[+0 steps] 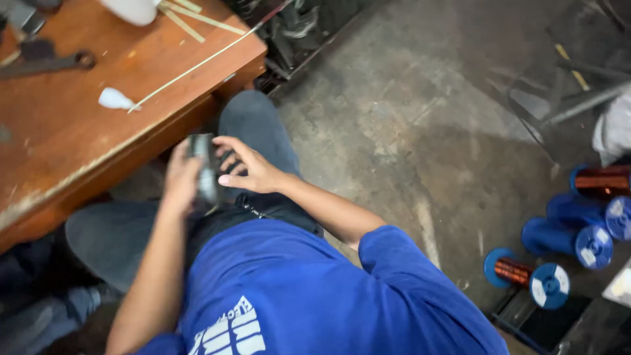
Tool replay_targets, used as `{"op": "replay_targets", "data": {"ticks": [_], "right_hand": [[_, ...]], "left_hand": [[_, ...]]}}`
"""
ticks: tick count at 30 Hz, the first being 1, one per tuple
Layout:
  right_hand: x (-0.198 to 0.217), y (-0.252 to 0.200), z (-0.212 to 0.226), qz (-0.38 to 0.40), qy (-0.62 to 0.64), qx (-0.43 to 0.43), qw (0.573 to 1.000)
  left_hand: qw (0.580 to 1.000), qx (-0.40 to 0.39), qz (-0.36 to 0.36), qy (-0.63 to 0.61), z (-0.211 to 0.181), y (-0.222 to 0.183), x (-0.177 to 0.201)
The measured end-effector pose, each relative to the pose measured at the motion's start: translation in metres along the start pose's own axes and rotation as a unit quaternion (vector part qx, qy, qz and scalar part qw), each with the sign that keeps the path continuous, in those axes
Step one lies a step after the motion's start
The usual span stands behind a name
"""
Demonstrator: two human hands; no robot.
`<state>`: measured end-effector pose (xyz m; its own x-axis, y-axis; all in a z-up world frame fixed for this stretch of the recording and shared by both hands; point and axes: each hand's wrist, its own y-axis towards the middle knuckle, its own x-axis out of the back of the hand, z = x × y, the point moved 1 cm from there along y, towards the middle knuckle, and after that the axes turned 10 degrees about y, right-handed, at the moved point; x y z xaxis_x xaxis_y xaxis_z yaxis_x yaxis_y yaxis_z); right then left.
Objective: Filing the edges of metal components to remove burrs and smooth the surface
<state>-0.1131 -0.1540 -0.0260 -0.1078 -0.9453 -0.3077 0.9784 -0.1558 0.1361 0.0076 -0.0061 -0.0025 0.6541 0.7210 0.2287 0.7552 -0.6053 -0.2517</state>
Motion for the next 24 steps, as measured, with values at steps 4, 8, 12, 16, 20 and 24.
{"op": "replay_targets", "data": {"ticks": [4, 8, 12, 16, 20, 24], "right_hand": [[-0.013, -0.01, 0.001, 0.009, 0.024, -0.078, 0.997], [-0.017, 0.0, -0.024, 0.035, -0.012, -0.102, 0.994], [-0.028, 0.025, -0.019, 0.027, -0.044, -0.101, 0.993], [-0.049, 0.057, -0.011, 0.08, -0.096, -0.105, 0.987], [-0.076, 0.093, 0.009, 0.029, -0.054, -0.137, 0.989], [-0.078, 0.148, -0.004, -0.124, 0.154, -0.251, 0.948]], "left_hand": [[0.993, 0.022, -0.071, 0.095, -0.011, -0.024, -0.011], [0.982, -0.018, -0.175, -0.063, 0.042, -0.021, 0.005], [0.947, -0.018, -0.21, -0.241, 0.063, -0.022, 0.014], [0.937, -0.035, -0.195, -0.286, 0.062, -0.027, 0.044], [0.953, -0.05, -0.166, -0.25, 0.044, -0.028, 0.086], [0.969, -0.043, -0.244, -0.013, 0.116, 0.033, 0.138]]}}
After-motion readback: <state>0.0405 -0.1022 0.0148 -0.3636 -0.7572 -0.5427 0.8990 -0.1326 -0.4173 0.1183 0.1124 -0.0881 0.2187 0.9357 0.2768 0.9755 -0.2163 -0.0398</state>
